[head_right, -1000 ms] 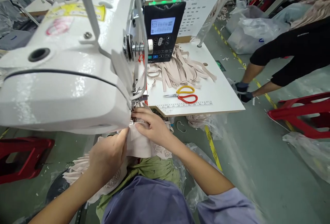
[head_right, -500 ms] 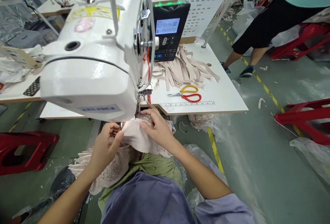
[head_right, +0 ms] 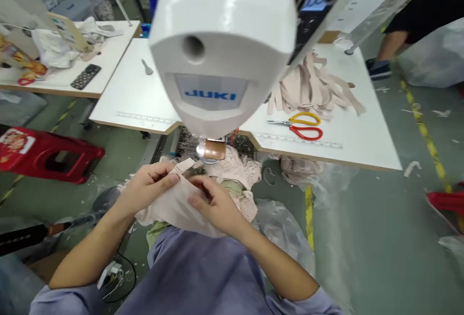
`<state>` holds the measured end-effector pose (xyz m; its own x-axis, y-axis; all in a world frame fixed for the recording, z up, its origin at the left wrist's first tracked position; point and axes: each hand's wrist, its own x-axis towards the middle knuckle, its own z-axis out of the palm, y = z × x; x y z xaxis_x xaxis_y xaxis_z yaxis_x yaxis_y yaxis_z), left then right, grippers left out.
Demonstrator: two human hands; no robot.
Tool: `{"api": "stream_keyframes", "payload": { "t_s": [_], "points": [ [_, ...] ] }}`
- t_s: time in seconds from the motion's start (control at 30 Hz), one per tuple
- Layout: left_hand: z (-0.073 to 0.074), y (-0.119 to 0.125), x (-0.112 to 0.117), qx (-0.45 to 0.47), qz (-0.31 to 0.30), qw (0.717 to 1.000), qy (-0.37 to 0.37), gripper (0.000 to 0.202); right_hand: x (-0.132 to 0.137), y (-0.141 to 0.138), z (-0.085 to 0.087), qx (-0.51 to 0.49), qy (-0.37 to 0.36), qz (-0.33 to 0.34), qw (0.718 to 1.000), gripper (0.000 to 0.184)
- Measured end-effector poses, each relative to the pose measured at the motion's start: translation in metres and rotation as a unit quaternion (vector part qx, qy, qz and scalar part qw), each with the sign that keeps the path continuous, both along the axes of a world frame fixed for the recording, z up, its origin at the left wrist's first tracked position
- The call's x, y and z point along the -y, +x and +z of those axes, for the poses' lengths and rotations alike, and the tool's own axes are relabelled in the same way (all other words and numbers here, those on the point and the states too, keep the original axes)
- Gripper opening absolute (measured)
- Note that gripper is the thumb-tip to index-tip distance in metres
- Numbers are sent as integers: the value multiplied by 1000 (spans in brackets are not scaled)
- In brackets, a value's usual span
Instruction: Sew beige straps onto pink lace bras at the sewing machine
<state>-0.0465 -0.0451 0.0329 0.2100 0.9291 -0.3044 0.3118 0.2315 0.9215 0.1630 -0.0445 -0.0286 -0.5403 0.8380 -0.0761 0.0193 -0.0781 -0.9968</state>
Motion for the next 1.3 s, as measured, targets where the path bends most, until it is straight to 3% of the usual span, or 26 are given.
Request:
{"api": "stream_keyframes", "payload": {
  "t_s": [0.1,0.23,0.3,0.4,0.47,0.57,0.63,0.73,0.87,0.97,1.07,1.2,1.3],
  "points": [
    [9,-19,8,-54,9,998,4,33,-18,-37,-7,-95,-64,49,992,67],
    [-4,-33,4,-109,-24,994,17,35,-32,-67,-19,-174,-272,0,946,46],
    [-21,-36,1,-178,-14,982,57,31,-30,-68,-32,-163,-288,-75,941,37],
    [-55,-31,0,-250,87,958,113,24,-20,-61,-60,-93,-156,-214,960,31],
    [-78,-20,3,-205,112,968,91,23,-11,-55,-77,-15,-15,-257,966,26],
    [-102,0,8,-110,68,991,43,33,-1,-49,-95,70,144,-222,962,16],
    [-109,11,10,-86,63,994,38,40,3,-45,-101,102,215,-186,953,9],
    [-106,17,11,-88,86,991,51,37,5,-37,-101,144,303,-165,928,9],
    [-86,11,12,-112,67,989,75,32,0,-24,-86,124,330,-209,912,15],
    [-71,10,14,-106,50,991,73,26,-8,-21,-69,143,317,-174,921,27],
    [-63,10,14,-61,55,996,37,28,-15,-23,-56,155,279,-134,938,28],
    [-62,10,13,4,58,998,-14,32,-20,-25,-52,132,215,-137,958,24],
    [-62,16,10,3,55,998,-14,33,-17,-27,-53,125,218,-153,956,18]
  ]
}}
